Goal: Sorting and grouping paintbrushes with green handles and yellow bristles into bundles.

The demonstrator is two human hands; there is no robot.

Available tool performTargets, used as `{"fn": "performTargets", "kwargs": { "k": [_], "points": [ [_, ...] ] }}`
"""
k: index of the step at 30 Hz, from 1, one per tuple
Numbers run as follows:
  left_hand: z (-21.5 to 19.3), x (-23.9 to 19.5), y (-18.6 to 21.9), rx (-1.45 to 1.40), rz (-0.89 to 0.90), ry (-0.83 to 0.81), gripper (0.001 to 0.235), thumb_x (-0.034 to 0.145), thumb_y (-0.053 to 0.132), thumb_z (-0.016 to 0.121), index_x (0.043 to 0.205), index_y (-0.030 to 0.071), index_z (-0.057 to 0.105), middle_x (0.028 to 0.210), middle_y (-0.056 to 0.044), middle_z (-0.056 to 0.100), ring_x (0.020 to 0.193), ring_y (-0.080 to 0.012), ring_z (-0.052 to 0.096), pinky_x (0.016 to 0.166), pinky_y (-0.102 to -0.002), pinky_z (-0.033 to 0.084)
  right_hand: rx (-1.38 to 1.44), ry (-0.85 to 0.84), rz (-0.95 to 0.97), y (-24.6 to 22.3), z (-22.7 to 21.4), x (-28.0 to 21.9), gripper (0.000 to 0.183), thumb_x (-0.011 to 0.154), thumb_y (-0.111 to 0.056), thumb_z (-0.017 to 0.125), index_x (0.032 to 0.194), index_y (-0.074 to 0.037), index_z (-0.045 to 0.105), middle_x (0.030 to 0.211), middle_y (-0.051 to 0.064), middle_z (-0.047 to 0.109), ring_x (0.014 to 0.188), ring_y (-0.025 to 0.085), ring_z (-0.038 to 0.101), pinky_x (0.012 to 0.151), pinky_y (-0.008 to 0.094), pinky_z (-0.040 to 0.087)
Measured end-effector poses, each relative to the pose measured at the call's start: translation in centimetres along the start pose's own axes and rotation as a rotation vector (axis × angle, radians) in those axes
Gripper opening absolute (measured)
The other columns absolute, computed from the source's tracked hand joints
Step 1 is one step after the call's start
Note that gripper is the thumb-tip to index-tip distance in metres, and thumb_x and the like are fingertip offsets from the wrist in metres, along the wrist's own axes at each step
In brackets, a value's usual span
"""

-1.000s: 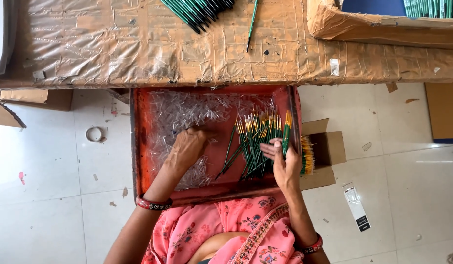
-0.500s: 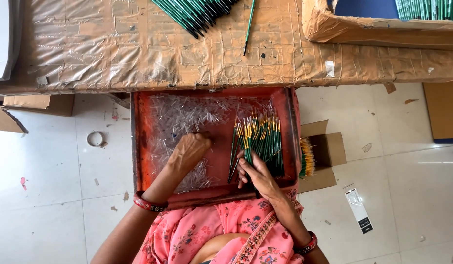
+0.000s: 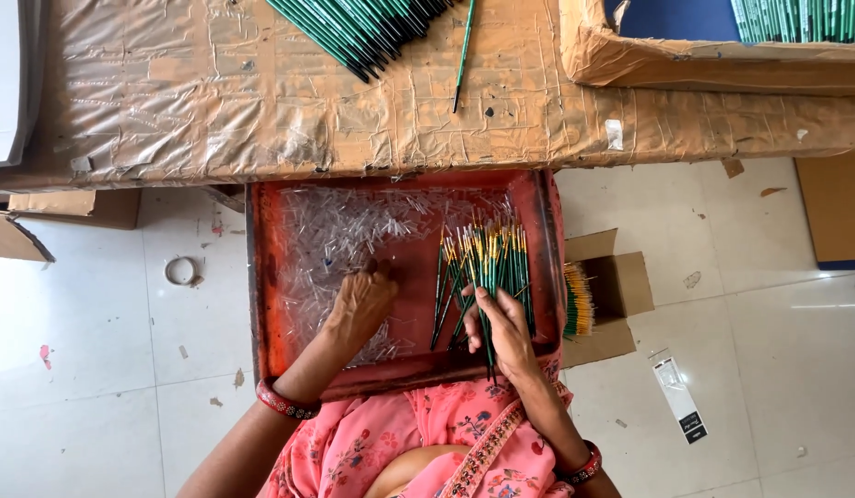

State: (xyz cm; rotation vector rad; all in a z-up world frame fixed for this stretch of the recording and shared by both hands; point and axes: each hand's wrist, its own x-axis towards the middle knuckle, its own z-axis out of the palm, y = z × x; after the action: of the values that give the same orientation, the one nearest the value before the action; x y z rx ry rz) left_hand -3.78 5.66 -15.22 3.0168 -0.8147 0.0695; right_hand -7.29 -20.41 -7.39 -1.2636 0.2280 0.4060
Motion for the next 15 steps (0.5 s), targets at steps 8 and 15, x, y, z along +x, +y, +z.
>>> {"fn": "performTargets", "kwargs": {
  "k": [8,15],
  "points": [
    [-14.8,4.4,1.5,-1.136,-0.141,0.04,0.024,0.097,0.014,0.065,0.119,0.003,0.064,0.094,-0.016,0.079,0.089,-0.0249,0.077,0.072,-0.039,0.061,-0.131,0.009,-0.183,-0.9,0.4,-2.2,0.023,0.103,-0.022,0.058,0.104,-0.001,0.068,0.055,0.002,0.058,0.035,0.004,0.039,0.031,0.022,0.027],
    [-14.4,5.6,2.9,-2.021,-0.175,-0.119,0.028,0.105,0.019,0.057,0.122,-0.002,0.063,0.114,-0.012,0.075,0.107,-0.0189,0.072,0.093,-0.034,0.062,-0.133,0.045,-0.247,-1.5,0.6,-3.1,0.011,0.094,-0.012,0.073,0.093,-0.002,0.068,0.058,0.001,0.062,0.04,0.004,0.048,0.031,0.023,0.028]
  ]
}}
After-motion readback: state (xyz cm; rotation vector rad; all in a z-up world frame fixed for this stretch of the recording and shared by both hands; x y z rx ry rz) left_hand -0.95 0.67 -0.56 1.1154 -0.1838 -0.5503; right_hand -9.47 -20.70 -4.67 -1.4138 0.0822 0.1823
